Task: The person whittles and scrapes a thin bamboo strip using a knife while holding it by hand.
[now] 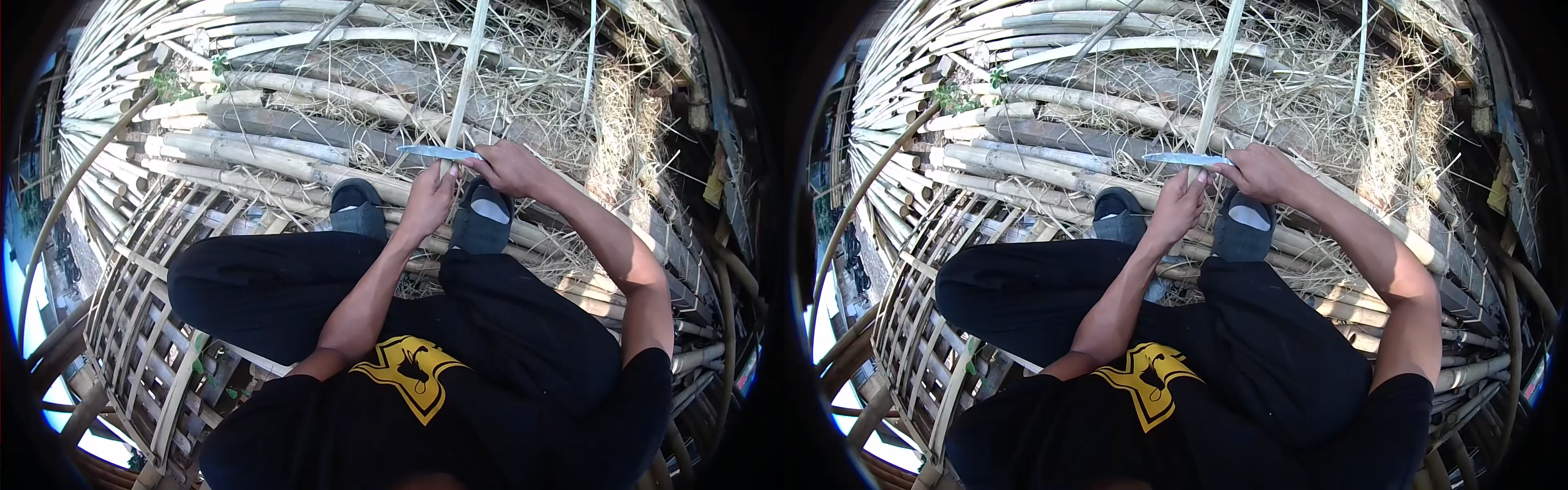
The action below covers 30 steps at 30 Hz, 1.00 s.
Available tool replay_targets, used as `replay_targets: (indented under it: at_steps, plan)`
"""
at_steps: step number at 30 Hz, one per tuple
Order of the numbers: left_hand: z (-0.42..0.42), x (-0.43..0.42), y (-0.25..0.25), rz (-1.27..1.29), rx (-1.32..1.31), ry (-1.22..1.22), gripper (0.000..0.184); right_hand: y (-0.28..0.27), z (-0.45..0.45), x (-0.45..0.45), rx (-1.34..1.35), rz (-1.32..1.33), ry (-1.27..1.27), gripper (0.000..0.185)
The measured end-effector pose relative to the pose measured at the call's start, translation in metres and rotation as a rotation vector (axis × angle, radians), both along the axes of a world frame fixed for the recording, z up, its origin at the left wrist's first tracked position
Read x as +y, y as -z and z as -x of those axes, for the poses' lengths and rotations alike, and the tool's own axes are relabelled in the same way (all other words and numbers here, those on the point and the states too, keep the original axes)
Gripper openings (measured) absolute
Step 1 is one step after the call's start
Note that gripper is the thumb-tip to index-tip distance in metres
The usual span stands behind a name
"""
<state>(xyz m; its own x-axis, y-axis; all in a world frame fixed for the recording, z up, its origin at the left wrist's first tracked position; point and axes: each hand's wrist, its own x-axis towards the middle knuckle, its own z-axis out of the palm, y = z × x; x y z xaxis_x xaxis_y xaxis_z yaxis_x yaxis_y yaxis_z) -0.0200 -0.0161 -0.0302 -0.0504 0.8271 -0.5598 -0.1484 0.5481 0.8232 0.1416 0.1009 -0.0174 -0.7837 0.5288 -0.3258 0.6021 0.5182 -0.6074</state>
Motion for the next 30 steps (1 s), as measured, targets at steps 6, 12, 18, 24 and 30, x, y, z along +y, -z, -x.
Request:
replay_targets:
  at_steps: [6,12,18,24,30]
  plan:
    - [-0.001,-0.002,0.017,-0.094,0.182,0.036,0.027,0.004,-0.002,0.018,-0.019,-0.015,0.004,0.052]
    - [-0.003,0.002,0.005,-0.022,0.171,0.124,0.027,0.006,-0.04,0.073,-0.157,-0.171,0.177,0.059]
    - [-0.005,0.0,0.01,-0.056,-0.052,0.011,0.02,0.001,-0.018,0.054,-0.133,0.112,0.241,0.061]
    - [-0.002,0.003,0.002,-0.084,0.13,-0.013,0.027,-0.01,-0.009,0.031,-0.011,0.118,0.34,0.039]
    - [0.0,0.006,-0.02,0.023,0.058,0.01,0.03,-0.007,-0.009,0.025,0.007,0.018,0.33,0.031]
